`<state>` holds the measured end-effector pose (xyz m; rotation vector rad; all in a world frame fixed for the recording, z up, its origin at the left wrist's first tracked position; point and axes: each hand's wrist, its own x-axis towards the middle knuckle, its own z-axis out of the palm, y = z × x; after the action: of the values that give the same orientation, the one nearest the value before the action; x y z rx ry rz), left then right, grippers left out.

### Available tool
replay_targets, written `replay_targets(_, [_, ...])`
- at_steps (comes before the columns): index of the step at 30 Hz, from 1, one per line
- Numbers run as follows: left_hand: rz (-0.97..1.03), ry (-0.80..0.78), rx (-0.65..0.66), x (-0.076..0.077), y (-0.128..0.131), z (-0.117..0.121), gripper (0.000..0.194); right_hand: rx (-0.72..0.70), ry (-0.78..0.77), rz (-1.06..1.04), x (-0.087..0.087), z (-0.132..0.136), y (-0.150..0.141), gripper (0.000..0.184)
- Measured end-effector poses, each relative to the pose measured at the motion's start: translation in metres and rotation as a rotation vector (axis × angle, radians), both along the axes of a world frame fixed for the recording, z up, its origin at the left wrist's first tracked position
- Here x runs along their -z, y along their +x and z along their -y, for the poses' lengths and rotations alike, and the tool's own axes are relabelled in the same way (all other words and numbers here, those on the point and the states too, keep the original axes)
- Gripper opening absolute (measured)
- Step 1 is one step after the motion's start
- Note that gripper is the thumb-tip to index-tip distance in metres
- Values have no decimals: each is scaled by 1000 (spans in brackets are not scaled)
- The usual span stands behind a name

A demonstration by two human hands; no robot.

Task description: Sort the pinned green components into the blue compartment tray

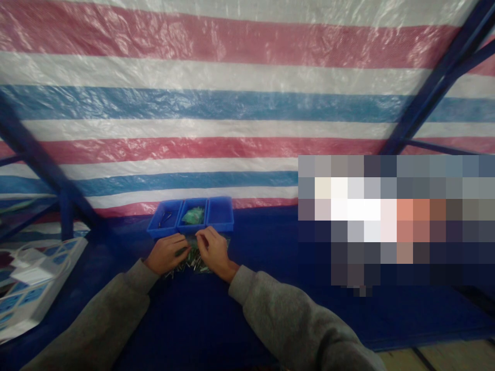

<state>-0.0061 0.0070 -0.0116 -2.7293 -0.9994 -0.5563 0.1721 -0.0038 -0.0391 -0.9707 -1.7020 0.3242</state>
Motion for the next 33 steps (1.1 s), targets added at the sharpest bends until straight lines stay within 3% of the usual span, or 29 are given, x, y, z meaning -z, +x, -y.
replay_targets(14, [507,-92,19,-10,2,7,13,40,-41,-99,-3,-1,1,22])
replay_targets(22, [831,-245,-85,-11,3,7,15,-142,-35,-22,-8,0,4,24])
replay_targets(26, [890,-294,-67,-7,3,6,16,-187,-22,-16,-6,-1,2,19])
replay_targets(33, [876,-341,-90,-8,3,8,21,-99,-48,-83,0,-2,1,16])
